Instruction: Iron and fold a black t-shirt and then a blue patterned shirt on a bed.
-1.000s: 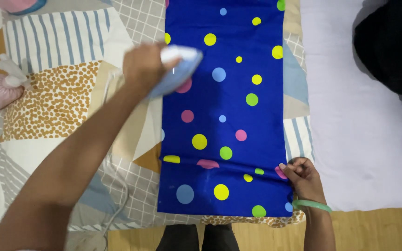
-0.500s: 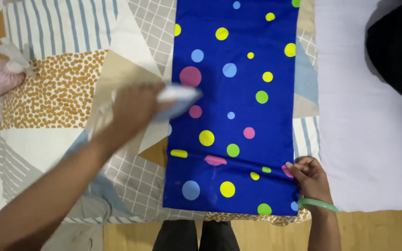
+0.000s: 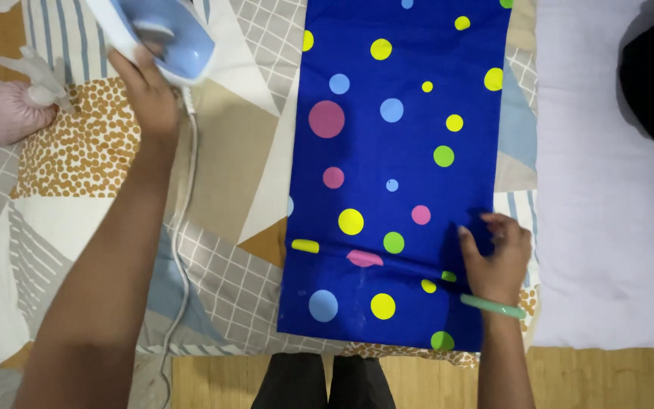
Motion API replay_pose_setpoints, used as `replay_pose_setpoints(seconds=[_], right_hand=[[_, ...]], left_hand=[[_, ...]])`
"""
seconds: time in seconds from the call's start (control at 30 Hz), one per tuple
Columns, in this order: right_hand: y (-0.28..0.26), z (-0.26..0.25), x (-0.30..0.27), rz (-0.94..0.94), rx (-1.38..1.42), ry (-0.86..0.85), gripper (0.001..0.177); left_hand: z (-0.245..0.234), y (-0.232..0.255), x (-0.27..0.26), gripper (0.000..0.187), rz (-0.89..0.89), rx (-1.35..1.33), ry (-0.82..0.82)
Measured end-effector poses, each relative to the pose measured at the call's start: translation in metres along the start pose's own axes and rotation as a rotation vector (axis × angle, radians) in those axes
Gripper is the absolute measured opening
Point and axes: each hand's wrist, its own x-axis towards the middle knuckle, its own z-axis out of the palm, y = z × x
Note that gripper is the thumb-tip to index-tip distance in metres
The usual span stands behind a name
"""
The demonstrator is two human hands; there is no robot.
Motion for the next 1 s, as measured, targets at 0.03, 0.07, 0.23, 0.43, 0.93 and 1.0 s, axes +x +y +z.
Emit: replay_pose_setpoints(seconds=[0.03,0.07,0.23,0.43,0.93,1.0], right_hand=[[-0.007,0.005,0.005,-0.040,-0.032,-0.020,0.042],[-0.006,0.009,0.012,-0.039,-0.034,-0.018,0.042],[0.019,0.033,0.052,0.036,-0.012,0.021,0.053],[0.067,0.045,0.090,0.311,0.404,-0.217,0.038],[0.024,-0.030,0.041,0.476,0.527,-0.271,0.050],[0.032,-0.053,0.024,0.512,0.502,-0.385,0.052]], left_hand=[[-0.004,-0.003,-0.012,0.036,-0.045,-0.043,-0.054],[-0.003,0.003,-0.020,0.036,-0.044,-0.046,-0.055],[-0.018,0.002,-0.038,0.035,-0.092,0.010,-0.200],[0.020,0.047,-0.069,0.060,0.015,0.421,0.298],[0.072,0.136,-0.148,0.024,-0.837,0.034,-0.501],[0.042,0.158,-0.168,0.025,-0.878,-0.028,-0.584]])
